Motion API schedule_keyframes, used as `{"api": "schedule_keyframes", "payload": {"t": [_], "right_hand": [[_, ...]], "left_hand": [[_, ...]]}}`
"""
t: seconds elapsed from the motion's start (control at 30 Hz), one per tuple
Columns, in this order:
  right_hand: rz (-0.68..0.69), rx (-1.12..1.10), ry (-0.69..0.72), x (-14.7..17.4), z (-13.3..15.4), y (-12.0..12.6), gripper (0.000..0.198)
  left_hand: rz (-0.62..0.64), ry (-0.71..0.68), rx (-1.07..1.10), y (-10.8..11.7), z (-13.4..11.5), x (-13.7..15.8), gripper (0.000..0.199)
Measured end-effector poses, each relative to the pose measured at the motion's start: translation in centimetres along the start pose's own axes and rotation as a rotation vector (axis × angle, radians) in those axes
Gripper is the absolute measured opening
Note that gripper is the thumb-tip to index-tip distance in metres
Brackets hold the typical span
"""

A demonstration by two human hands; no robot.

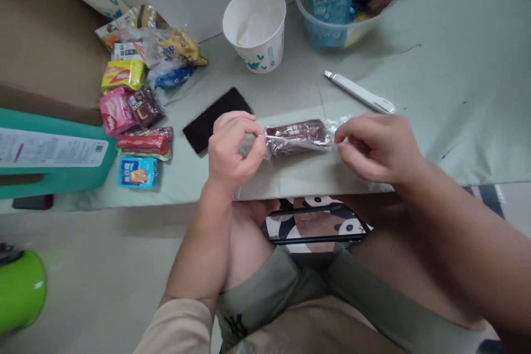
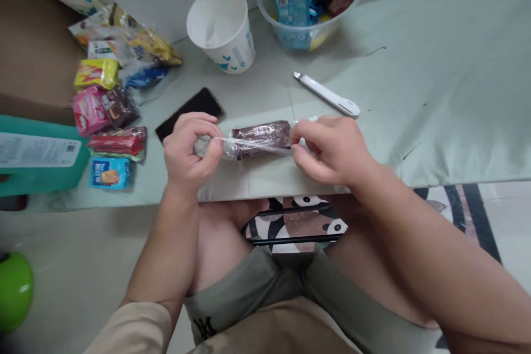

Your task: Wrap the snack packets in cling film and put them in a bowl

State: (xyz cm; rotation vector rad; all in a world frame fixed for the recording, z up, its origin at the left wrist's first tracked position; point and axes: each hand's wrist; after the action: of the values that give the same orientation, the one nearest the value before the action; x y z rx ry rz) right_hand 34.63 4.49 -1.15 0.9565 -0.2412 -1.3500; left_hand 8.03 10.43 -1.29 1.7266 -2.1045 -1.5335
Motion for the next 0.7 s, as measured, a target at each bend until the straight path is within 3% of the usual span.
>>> {"api": "schedule_keyframes", "payload": {"t": [0.1, 0.17, 0.3, 0.4, 0.57, 0.7], "right_hand": [[0.230, 0.060, -0.072, 0.2, 0.8, 0.1, 0.029], [0.273, 0.110, -0.089, 0.4, 1.2, 0.2, 0.036], [0.191, 0.178, -0.133, 0.4, 1.4, 0.2, 0.039], [0.091, 0.254, -0.205, 0.3, 1.3, -0.2, 0.040], [-0.092, 0.336, -0.319, 0.1, 1.4, 0.0, 0.041], [-0.177, 0.331, -0.313, 0.6, 1.4, 1.0, 0.041]], "left_hand": [[0.085, 0.033, -0.067, 0.6, 0.1, 0.6, 0.010], [0.185, 0.041, -0.096, 1.4, 0.1, 1.0, 0.007], [0.463, 0.066, -0.156, 3.1, 0.4, 1.2, 0.009], [0.545, 0.063, -0.167, 4.0, 1.0, 0.4, 0.017], [0.512, 0.118, -0.141, 4.5, 1.2, -3.3, 0.015], [0.307, 0.076, -0.118, 4.9, 0.0, -5.2, 0.015]]}}
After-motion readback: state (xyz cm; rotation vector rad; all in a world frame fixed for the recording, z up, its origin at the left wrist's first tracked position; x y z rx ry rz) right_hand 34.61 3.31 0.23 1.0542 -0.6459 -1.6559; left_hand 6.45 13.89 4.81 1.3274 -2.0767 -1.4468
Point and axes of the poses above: each hand's wrist, its own x-axis away from the middle knuckle, its own y-axis out of the back of the hand, z = x × y, and after that the axes turned 2 degrees about -x, right-handed
